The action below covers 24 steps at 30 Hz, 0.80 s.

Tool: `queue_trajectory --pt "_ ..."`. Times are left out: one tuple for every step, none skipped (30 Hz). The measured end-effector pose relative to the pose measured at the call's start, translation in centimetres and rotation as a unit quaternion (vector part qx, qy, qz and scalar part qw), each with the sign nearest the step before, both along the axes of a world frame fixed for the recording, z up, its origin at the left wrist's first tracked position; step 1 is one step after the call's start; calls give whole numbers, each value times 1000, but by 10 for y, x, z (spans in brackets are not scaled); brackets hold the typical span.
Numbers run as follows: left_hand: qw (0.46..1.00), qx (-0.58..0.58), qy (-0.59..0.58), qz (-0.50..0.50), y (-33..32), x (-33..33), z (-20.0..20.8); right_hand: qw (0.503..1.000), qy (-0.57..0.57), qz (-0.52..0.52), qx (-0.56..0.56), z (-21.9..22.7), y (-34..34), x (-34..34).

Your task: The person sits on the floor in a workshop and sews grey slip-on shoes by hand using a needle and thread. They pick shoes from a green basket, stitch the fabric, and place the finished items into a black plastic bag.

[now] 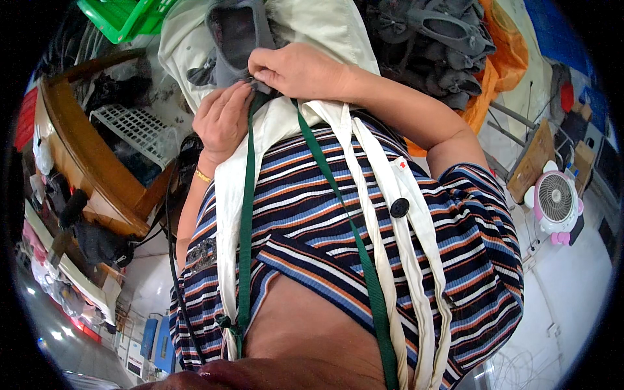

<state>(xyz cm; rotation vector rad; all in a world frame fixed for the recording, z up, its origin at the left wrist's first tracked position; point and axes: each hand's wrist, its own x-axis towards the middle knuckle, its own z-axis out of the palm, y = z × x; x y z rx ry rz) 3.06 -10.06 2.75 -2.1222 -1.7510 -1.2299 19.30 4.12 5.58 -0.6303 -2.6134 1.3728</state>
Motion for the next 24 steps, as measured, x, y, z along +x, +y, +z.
queue_trajectory --pt "1000 -2 1 -2 0 1 0 1000 -2 -10 1 -2 -1 -3" --pt "1000 -3 3 -4 0 1 0 1000 7 -21 3 -3 -3 -6" --pt "1000 -4 8 -5 1 1 -1 1000 9 -25 8 -5 -4 -10" --pt "1000 -4 12 -7 1 1 -1 999 20 -29 14 -6 -4 -15" --pt "1000 -8 15 -8 2 2 -1 999 31 -33 20 -7 -4 -19" --pt "1000 -10 23 -9 2 1 -1 999 31 -24 10 -6 -3 -21" --pt "999 -15 31 -10 2 1 -1 999 32 -14 2 -5 -2 -23" --pt "999 -13 39 -11 2 0 0 999 34 -5 -4 -3 0 -25" --pt "999 -11 42 -7 2 0 0 1000 2 2 27 1 3 -25" --pt "999 -4 44 -4 2 0 1 998 -29 8 58 6 7 -22" --pt "999 -4 45 0 2 0 2 994 -50 12 95 10 10 -21" --pt "999 3 49 2 1 0 3 991 -28 11 127 14 11 -22" --pt "999 2 51 4 0 0 4 986 5 9 165 17 13 -23" --pt "999 2 54 5 -1 0 4 978 43 5 204 20 13 -25" --pt "998 1 59 1 -1 0 5 980 35 30 192 22 13 -29" --pt "999 -2 54 -3 -1 0 6 982 13 49 182 24 12 -33" --pt "999 -4 51 -10 -1 -1 6 983 -9 69 172 24 12 -37" --pt "999 -3 46 -16 -2 -2 7 982 -31 89 161 25 11 -41" --pt "999 11 47 -22 -1 -2 6 981 -54 98 159 24 11 -44" --pt "999 13 48 -22 0 -3 6 978 -67 103 167 24 11 -45" --pt "998 15 49 -23 0 -4 5 976 -81 108 173 23 10 -46" --pt "998 15 48 -24 -1 -4 4 974 -91 111 177 21 10 -46" --pt "998 14 50 -24 -1 -5 3 972 -105 109 180 19 8 -45" --pt "998 13 51 -23 -1 -4 2 971 -116 107 181 17 8 -44"
